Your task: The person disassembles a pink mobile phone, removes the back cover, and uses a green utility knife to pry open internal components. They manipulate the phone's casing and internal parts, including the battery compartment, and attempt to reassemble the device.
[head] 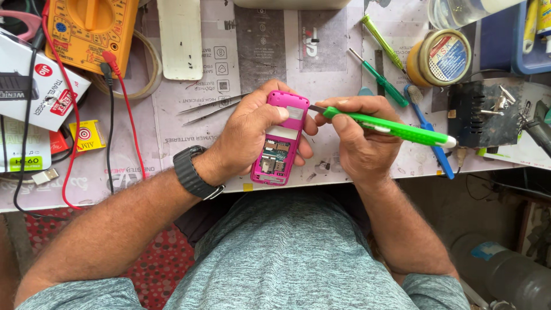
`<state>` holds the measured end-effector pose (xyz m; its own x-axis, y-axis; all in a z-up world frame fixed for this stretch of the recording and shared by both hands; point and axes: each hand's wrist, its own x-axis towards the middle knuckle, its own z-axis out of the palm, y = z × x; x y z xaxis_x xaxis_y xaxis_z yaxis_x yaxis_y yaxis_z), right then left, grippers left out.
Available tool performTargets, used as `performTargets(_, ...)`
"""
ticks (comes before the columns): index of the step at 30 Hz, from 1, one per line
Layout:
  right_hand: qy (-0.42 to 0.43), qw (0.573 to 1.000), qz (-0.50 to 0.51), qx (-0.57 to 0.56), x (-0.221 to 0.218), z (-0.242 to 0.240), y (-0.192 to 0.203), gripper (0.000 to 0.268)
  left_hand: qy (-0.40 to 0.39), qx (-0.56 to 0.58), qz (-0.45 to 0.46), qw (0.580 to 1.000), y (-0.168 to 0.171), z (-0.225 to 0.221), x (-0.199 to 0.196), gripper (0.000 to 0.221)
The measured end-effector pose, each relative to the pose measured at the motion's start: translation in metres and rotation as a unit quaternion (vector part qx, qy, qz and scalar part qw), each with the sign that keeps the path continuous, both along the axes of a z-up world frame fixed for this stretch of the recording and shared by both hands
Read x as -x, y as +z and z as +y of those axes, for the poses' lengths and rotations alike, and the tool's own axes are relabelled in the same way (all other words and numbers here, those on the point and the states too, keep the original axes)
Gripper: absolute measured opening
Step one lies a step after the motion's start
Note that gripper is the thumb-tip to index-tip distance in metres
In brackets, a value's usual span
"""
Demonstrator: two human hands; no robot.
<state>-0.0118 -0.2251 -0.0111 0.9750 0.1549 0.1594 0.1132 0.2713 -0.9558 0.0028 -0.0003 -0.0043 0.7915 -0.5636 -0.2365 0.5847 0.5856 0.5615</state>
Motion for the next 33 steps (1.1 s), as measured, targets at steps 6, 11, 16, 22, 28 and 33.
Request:
performTargets(6,0.005,0.998,-0.029,0.050,-0.0025,0.0001,0.0003,0.018,-0.010,-0.011,-0.005,1.000,-0.0016,0.0005,-0.0034,0.027)
performTargets(11,0.003,0.998,-0.024,0.061,-0.0018,0.0010,0.0015,0.018,-0.015,-0.010,0.003,1.000,-0.0010,0.0013,-0.0033,0.028)
performTargets(16,-0.003,0.998,-0.024,0.058,-0.0012,0.0015,0.0008,0.018,-0.013,-0.011,0.003,1.000,-0.0012,0.0005,-0.0041,0.027)
performTargets(22,-0.009,0.997,-0.024,0.074,-0.0001,0.0018,0.0006,0.017,-0.008,-0.026,-0.005,1.000,0.0006,-0.0001,-0.0025,0.027)
performTargets(28,0.014,1.000,0.015,0.008,-0.0017,0.0036,0.0015,0.013,-0.005,-0.037,-0.019,0.999,0.0015,-0.0001,0.0008,0.023)
performTargets(33,0.031,0.997,0.066,-0.027,-0.0046,0.0007,-0.0004,0.012,-0.016,-0.042,-0.011,0.999,-0.0002,0.0004,0.0008,0.021)
